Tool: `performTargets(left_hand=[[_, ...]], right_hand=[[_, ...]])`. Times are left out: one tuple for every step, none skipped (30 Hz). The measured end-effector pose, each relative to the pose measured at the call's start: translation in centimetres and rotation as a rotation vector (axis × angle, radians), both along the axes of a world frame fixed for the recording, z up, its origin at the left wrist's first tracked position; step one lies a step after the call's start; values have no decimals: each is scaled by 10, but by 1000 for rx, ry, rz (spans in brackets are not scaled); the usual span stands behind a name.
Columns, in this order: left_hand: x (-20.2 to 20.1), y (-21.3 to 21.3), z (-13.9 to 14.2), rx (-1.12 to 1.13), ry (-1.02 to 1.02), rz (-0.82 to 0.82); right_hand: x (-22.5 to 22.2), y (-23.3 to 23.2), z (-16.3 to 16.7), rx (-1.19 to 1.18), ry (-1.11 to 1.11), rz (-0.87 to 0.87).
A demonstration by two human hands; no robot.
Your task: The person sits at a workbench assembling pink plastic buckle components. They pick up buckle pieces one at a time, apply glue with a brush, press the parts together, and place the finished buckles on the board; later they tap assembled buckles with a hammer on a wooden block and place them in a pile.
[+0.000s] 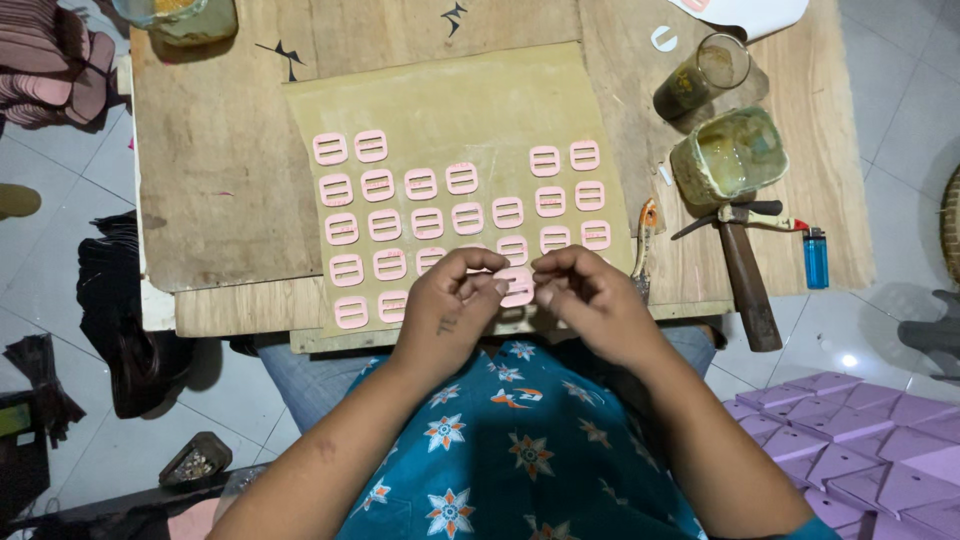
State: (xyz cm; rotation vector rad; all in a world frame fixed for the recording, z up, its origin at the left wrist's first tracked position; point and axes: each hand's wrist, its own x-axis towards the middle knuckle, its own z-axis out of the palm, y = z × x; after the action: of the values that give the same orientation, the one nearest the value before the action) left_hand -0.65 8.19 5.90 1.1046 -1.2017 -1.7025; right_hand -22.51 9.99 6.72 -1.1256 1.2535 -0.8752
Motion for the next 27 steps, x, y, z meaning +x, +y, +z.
performTargets(left_hand=[[-1, 1, 0, -61, -18, -4], [-2, 1, -1, -123, -37, -8], [-2, 1, -1, -184, -57, -12], [-2, 0, -1, -189, -54, -13], [-1, -2, -2, -194, -50, -14], [0, -3, -2, -197, -45, -14], [1, -5, -3, -269, -78, 21], [3, -9, -5, -344, -111, 55], [6, -12, -6, -418, -144, 88], [9, -14, -8, -475, -264, 105], [13, -16, -10, -532, -384, 121], [16, -19, -13, -590, -503, 137], [19, -19, -15, -619, -547, 137], [21, -19, -18, -648, -592, 138], [23, -18, -21, -677, -638, 139], [25, -16, -23, -712, -647, 134], [27, -14, -26, -746, -656, 129], [28, -13, -28, -781, -665, 124], [28, -13, -30, -800, -657, 133], [28, -13, -32, -816, -648, 143], [28, -12, -33, -831, -641, 152], [28, -12, -34, -818, -636, 151], [29, -12, -34, -808, -632, 149], [29, -13, -34, -797, -628, 147], [29, -13, -33, -804, -637, 151], [28, -13, -33, -813, -644, 153], [28, -14, -33, -822, -651, 156]], right_hand=[[0, -4, -4, 15, 24, 10], [1, -8, -8, 30, 48, 20], [1, -11, -12, 45, 72, 30], [1, -15, -15, 72, 103, 31], [0, -19, -17, 98, 135, 32], [-1, -23, -17, 126, 168, 34], [-2, -31, -18, 65, 204, 16], [-4, -41, -18, 1, 240, -2], [-5, -53, -16, -62, 275, -20], [-7, -65, -15, -87, 300, -28], [-9, -79, -12, -114, 325, -37], [-11, -94, -10, -142, 351, -49], [-11, -106, -9, -122, 396, -37], [-9, -117, -8, -102, 439, -25], [-7, -127, -8, -81, 482, -12], [-5, -135, -7, -152, 545, 1], [0, -142, -8, -223, 608, 14], [4, -148, -9, -296, 669, 27], [7, -152, -9, -349, 709, 12], [11, -155, -9, -401, 749, -2], [14, -156, -10, -452, 787, -14], [16, -158, -11, -419, 779, -27], [18, -159, -12, -387, 771, -41], [20, -160, -12, -353, 763, -55], [21, -161, -12, -345, 760, -54], [22, -162, -12, -336, 759, -54], [23, -162, -12, -329, 758, -55]])
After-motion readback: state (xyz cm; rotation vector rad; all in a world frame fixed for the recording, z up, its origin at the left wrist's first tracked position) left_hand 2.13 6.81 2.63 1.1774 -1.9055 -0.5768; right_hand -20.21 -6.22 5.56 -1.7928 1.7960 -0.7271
